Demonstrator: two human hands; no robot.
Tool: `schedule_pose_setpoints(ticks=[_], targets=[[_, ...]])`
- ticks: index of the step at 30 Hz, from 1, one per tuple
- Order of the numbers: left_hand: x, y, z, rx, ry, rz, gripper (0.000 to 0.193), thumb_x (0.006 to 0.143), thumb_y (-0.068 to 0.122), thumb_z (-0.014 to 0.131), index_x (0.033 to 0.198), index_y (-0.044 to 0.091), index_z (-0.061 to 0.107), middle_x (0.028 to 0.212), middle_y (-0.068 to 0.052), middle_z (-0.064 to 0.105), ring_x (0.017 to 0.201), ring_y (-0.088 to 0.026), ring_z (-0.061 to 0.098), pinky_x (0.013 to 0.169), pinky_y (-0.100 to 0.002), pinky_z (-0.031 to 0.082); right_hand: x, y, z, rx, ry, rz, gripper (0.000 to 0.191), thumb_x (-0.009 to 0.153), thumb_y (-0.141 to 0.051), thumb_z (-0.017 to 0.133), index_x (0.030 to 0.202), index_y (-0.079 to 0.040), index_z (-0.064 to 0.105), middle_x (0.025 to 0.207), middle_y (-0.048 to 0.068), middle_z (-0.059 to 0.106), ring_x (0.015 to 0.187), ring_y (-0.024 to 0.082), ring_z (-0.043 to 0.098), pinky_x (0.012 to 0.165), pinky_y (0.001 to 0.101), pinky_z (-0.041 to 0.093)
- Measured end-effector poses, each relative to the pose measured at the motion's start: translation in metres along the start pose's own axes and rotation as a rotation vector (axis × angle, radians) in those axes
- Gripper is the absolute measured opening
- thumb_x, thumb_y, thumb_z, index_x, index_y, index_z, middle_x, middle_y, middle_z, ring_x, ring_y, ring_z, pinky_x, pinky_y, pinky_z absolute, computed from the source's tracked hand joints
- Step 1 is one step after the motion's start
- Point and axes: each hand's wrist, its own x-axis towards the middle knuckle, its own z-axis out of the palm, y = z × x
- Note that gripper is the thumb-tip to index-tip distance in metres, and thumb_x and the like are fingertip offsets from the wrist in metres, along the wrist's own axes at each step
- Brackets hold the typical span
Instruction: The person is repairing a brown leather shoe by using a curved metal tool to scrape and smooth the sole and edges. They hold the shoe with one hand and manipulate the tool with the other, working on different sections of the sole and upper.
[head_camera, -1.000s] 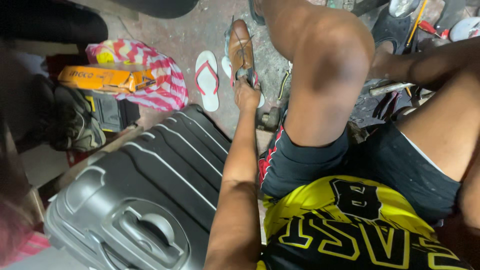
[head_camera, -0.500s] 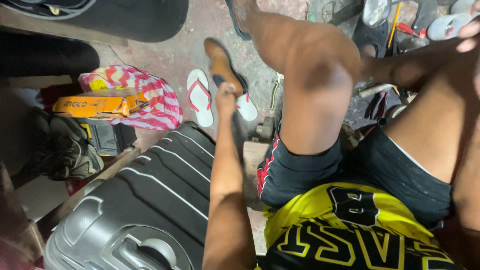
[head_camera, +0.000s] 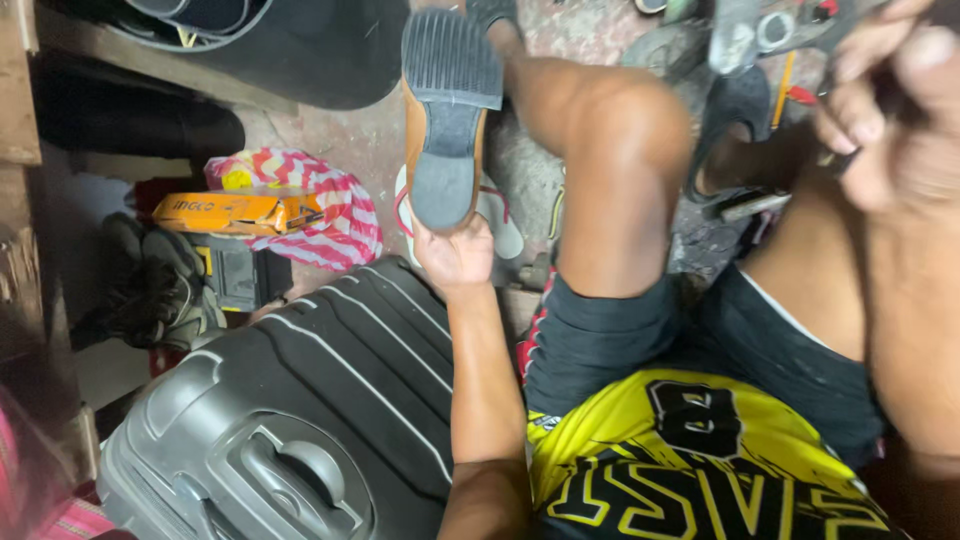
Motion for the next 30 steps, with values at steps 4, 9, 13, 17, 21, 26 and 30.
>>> schedule_pose_setpoints(ticks=[4,9,13,17,21,26,30], targets=[[-0.012,-0.035,0.009,0.033,0.057,-0.032,0.05,0.103,0.053,0.052,0.129,0.013,0.066,0.125,-0.004,0.072,0.113,-0.026,0.069,0.096,-0.044,0.056,-0.004,-0.018,0.03,-0.066,-0.094,-0.106,0.024,0.11,-0.023,0.07,0.104,-0.007,0.054,0.088,0.01,0.061,0.053,0.009,0.048,0.048,0.0219,0.036],[-0.045,-0.077,0.028,0.059,0.159,-0.209,0.103,0.064,0.076,0.065,0.142,0.01,0.056,0.139,-0.012,0.065,0.117,-0.034,0.067,0.095,-0.045,0.056,0.001,-0.03,0.059,-0.156,-0.164,-0.166,0.028,0.109,-0.027,0.07,0.115,-0.007,0.051,0.119,0.022,0.07,0.075,0.016,0.067,0.05,0.0208,0.04],[-0.07,-0.101,0.069,0.593,-0.276,-0.056,0.096,0.072,0.06,0.082,0.146,0.006,0.052,0.143,-0.014,0.061,0.128,-0.031,0.062,0.108,-0.045,0.05,0.005,-0.041,0.061,-0.13,-0.218,-0.251,0.029,0.107,-0.03,0.07,0.112,-0.009,0.051,0.136,0.025,0.066,0.111,0.023,0.074,0.052,0.0182,0.043],[-0.106,-0.103,0.118,1.419,-0.646,0.089,0.069,0.08,0.043,0.089,0.132,0.006,0.064,0.129,-0.009,0.07,0.118,-0.026,0.071,0.105,-0.042,0.055,0.004,-0.05,0.052,-0.098,-0.231,-0.287,0.04,0.1,-0.04,0.073,0.113,-0.009,0.052,0.136,0.02,0.067,0.11,0.019,0.073,0.05,0.0167,0.043],[-0.118,-0.128,0.149,2.062,-0.993,0.505,0.031,0.078,0.03,0.096,0.092,0.013,0.074,0.105,-0.005,0.075,0.078,-0.021,0.07,0.069,-0.035,0.054,-0.002,-0.053,0.047,-0.094,-0.167,-0.195,0.055,0.093,-0.038,0.08,0.128,-0.001,0.06,0.095,0.007,0.059,0.062,0.005,0.052,0.046,0.0172,0.038],[-0.122,-0.147,0.163,2.128,-1.155,0.801,0.03,0.082,0.024,0.09,0.102,0.01,0.074,0.103,-0.006,0.072,0.076,-0.022,0.068,0.067,-0.036,0.054,-0.006,-0.058,0.054,0.078,-0.083,-0.218,0.051,0.091,-0.018,0.077,0.133,0.002,0.056,0.106,0.007,0.063,0.082,0.009,0.061,0.067,0.0233,0.05],[-0.133,-0.143,0.165,1.931,-1.211,0.843,0.034,0.082,0.025,0.088,0.102,0.003,0.072,0.11,-0.012,0.07,0.081,-0.028,0.07,0.072,-0.036,0.057,-0.002,-0.069,0.053,0.166,-0.066,-0.284,0.055,0.087,-0.019,0.074,0.135,-0.001,0.053,0.117,0.009,0.068,0.103,0.018,0.071,0.094,0.0355,0.061]])
